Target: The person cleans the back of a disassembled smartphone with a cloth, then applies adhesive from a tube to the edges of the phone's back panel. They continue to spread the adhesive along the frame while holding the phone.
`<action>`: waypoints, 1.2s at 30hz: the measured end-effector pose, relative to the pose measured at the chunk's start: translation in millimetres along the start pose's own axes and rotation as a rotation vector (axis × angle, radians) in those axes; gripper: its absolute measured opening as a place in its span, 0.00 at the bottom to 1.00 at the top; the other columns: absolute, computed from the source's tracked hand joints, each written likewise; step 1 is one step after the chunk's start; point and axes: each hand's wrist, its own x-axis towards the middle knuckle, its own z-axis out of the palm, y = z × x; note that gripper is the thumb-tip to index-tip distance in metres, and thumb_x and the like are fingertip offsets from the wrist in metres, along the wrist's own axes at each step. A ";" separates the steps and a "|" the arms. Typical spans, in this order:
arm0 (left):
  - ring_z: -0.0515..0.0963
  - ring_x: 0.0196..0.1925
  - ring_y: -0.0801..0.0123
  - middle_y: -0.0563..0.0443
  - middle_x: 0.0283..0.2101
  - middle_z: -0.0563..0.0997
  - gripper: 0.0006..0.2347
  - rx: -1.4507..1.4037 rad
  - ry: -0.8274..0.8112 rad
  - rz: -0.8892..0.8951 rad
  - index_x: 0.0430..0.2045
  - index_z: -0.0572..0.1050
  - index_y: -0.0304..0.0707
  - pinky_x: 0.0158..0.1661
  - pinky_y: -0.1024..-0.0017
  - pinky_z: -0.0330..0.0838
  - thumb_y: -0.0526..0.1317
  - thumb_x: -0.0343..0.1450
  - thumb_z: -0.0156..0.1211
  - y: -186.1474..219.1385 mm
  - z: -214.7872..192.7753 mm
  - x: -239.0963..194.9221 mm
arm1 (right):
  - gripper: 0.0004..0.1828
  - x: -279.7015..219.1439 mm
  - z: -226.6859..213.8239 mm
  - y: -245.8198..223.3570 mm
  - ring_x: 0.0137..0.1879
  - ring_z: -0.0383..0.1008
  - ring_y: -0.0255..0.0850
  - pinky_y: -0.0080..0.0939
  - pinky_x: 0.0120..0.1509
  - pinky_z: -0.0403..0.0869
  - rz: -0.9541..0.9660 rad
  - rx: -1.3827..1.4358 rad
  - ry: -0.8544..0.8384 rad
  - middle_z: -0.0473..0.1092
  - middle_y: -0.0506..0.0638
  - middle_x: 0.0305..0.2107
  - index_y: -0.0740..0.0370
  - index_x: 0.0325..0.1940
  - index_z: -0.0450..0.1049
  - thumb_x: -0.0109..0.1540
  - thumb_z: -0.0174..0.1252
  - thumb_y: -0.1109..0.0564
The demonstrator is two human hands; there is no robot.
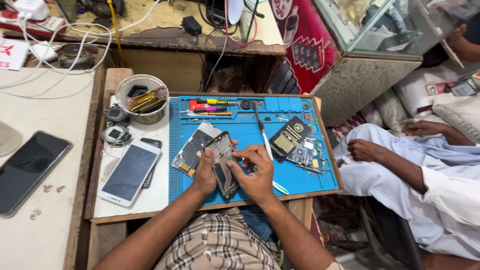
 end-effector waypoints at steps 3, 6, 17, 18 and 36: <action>0.82 0.48 0.63 0.41 0.47 0.79 0.35 0.041 -0.023 -0.009 0.59 0.66 0.29 0.49 0.68 0.79 0.67 0.76 0.37 4.6 2.1 0.5 | 0.10 -0.1 0.8 -0.9 0.34 0.67 0.29 0.28 0.33 0.66 0.032 -0.003 0.005 0.71 0.47 0.39 0.59 0.43 0.82 0.58 0.73 0.62; 0.81 0.48 0.65 0.41 0.47 0.79 0.35 0.043 -0.017 -0.014 0.59 0.66 0.29 0.50 0.68 0.78 0.67 0.76 0.37 6.5 3.7 -0.5 | 0.16 0.3 -1.0 -4.2 0.34 0.68 0.28 0.27 0.32 0.66 0.042 -0.018 0.012 0.70 0.47 0.39 0.61 0.47 0.80 0.56 0.73 0.60; 0.81 0.49 0.65 0.42 0.46 0.79 0.36 0.114 -0.002 0.007 0.58 0.67 0.29 0.49 0.67 0.79 0.68 0.76 0.35 6.6 4.1 0.4 | 0.13 3.7 0.5 -17.0 0.33 0.68 0.28 0.28 0.32 0.68 0.068 0.015 0.031 0.70 0.47 0.38 0.62 0.45 0.82 0.57 0.71 0.64; 0.81 0.49 0.65 0.42 0.46 0.79 0.36 0.114 -0.007 0.007 0.58 0.67 0.29 0.49 0.68 0.79 0.68 0.76 0.36 6.8 4.3 0.4 | 0.12 3.6 0.6 -16.9 0.32 0.68 0.28 0.28 0.32 0.68 0.069 0.012 0.036 0.71 0.47 0.37 0.63 0.45 0.82 0.57 0.70 0.65; 0.81 0.49 0.65 0.43 0.46 0.78 0.36 0.144 0.057 0.058 0.58 0.68 0.29 0.51 0.65 0.79 0.68 0.76 0.37 1.0 0.6 1.4 | 0.04 1.2 -2.0 -31.6 0.37 0.68 0.36 0.35 0.40 0.70 -0.027 -0.046 -0.131 0.66 0.50 0.36 0.65 0.40 0.72 0.64 0.60 0.62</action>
